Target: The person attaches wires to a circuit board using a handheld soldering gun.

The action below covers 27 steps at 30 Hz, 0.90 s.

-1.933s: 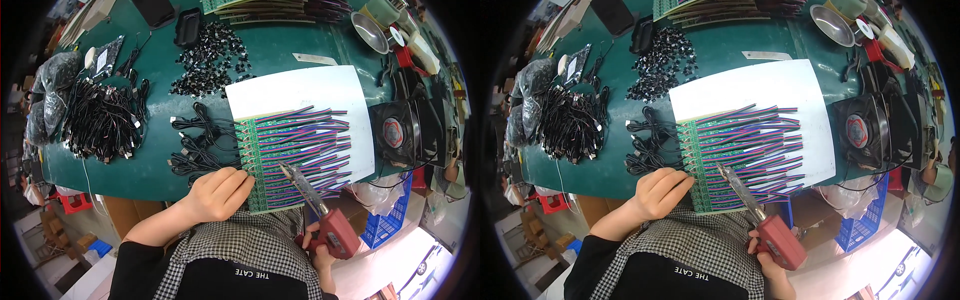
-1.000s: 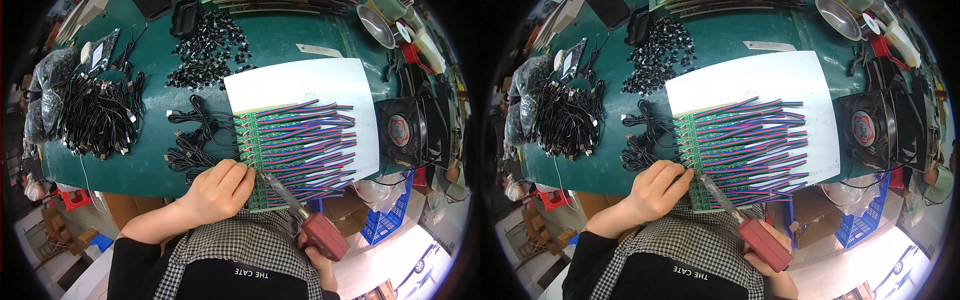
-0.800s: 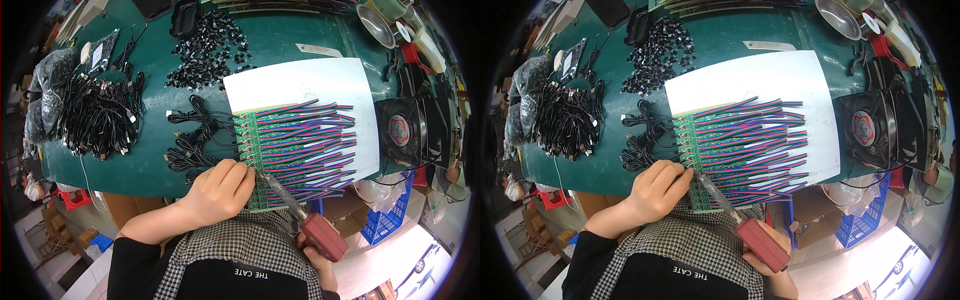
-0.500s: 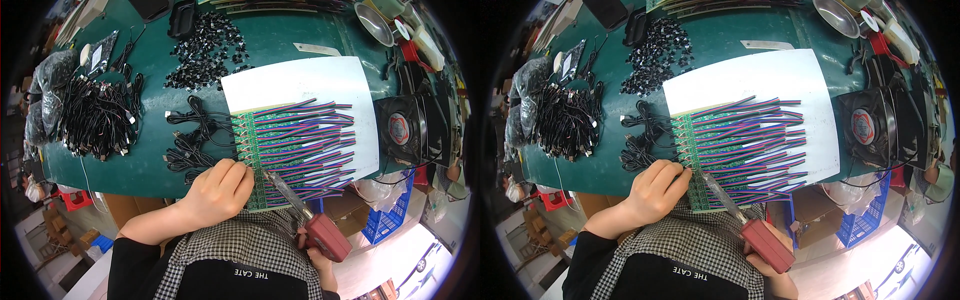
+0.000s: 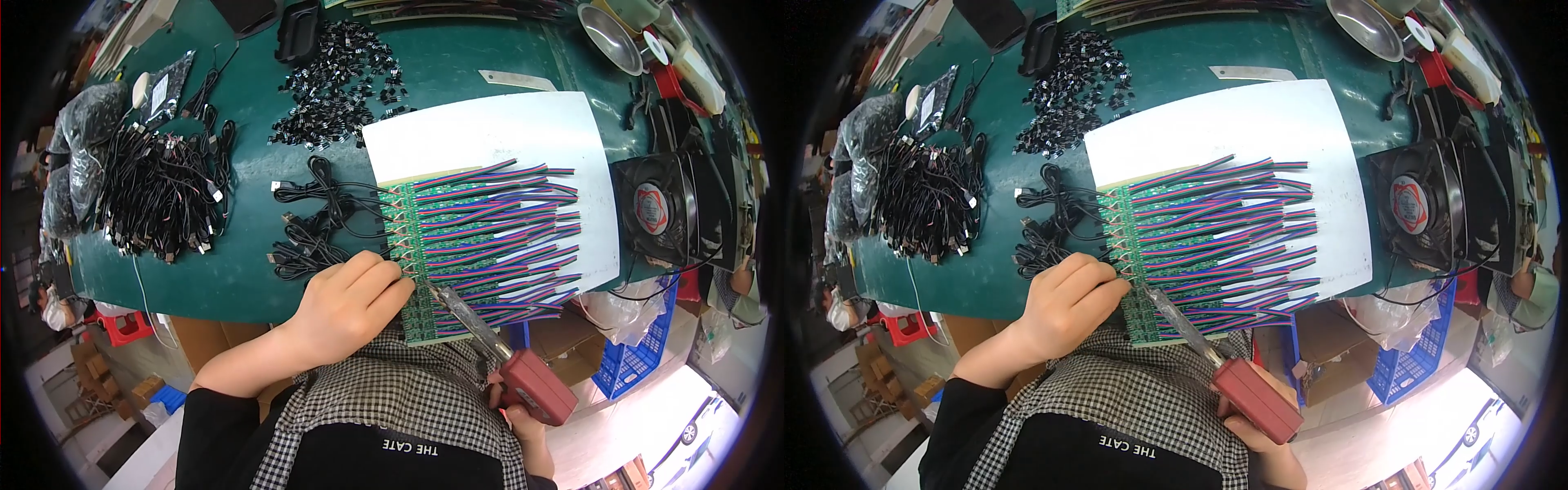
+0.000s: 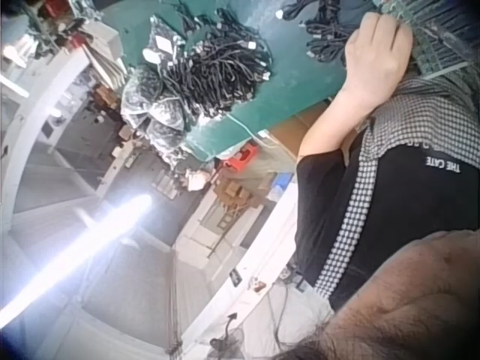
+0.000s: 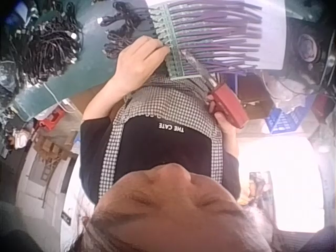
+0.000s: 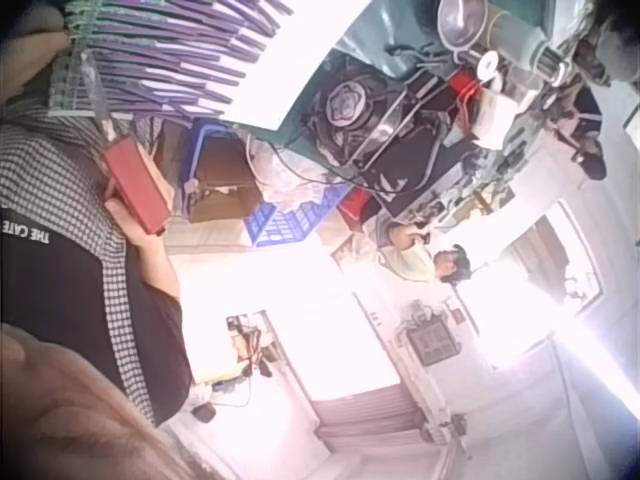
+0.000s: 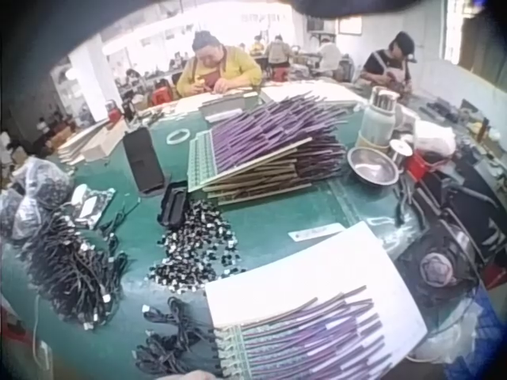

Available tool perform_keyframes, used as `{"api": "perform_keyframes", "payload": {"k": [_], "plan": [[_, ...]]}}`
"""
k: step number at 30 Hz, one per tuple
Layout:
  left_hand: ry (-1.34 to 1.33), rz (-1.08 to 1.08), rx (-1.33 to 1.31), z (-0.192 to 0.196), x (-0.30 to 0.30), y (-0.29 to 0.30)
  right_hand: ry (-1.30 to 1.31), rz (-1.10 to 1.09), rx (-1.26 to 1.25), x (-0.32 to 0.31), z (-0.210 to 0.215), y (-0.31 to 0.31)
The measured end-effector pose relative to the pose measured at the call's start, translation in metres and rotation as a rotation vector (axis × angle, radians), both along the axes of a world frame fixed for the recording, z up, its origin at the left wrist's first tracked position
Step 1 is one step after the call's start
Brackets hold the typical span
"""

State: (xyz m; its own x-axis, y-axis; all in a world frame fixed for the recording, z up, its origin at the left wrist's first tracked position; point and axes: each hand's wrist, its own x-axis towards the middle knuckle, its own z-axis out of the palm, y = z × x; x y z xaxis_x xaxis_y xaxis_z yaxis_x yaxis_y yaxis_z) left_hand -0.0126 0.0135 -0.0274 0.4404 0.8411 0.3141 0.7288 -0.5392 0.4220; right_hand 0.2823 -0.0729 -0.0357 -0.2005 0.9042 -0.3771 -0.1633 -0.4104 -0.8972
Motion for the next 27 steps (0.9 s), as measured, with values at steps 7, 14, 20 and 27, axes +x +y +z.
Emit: {"api": "perform_keyframes", "payload": {"k": [7,14,20,27], "plan": [[0.02,0.061,-0.188,0.005,0.006,0.004,-0.031,0.094,0.031,0.007,-0.003,0.0],[-0.02,0.136,-0.2,0.008,0.014,0.005,-0.131,0.152,0.088,0.009,-0.005,-0.003],[0.004,0.135,-0.164,0.007,0.014,0.007,-0.279,0.212,0.18,0.014,-0.007,0.0],[-0.001,0.131,-0.224,0.012,0.013,0.007,0.053,-0.055,-0.05,-0.003,0.008,0.007]]}}
